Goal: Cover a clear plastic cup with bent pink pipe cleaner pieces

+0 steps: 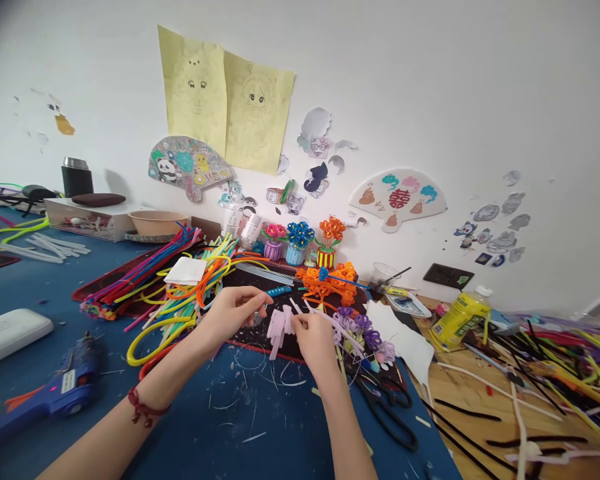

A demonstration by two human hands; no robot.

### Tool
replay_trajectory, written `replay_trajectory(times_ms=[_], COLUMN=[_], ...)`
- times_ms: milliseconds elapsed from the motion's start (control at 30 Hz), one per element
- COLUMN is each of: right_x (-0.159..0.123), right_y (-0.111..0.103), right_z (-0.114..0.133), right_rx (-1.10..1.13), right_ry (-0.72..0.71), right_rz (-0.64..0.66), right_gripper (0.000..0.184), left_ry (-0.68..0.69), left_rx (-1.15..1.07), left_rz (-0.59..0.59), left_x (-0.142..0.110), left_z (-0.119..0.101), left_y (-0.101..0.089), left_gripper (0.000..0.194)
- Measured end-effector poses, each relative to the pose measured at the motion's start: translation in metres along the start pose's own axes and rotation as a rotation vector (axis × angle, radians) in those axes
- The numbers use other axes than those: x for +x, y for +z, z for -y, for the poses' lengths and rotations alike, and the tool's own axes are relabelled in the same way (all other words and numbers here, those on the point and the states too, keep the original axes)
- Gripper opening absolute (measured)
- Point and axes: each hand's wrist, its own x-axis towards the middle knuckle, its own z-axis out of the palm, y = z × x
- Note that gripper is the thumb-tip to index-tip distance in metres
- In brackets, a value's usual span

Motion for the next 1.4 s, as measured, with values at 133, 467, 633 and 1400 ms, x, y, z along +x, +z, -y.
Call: replay_trajectory(times_ms=[133,467,633,1400], right_x=[0.002,-0.008,-0.006,-0.012], right_y=[-0.009,-0.002,-0.007,0.001], right_z=[-0.010,-0.007,-0.005,0.028], right_rx=[-0.199,-0.397,-0.312,1.381], right_ry=[0.096,0.202,0.207,0.122], right_rz=[-0.134,-0.072,-0.156,0.102], right_gripper=[0.023,0.012,0.016,0.022], left_ry=[0.006,0.032,0.063,-0.083], left_rx=[0.023,0.123,0.201,-0.837], left_rz=[0.000,0.055,0.063,-0.063], left_x=[-0.001,0.000,-0.002,-0.012], left_z=[0.000,0.001,0.002,-0.003], left_y=[0.000,0.000,0.004,0.023], left_gripper=[0.028,0.027,0.028,0.034])
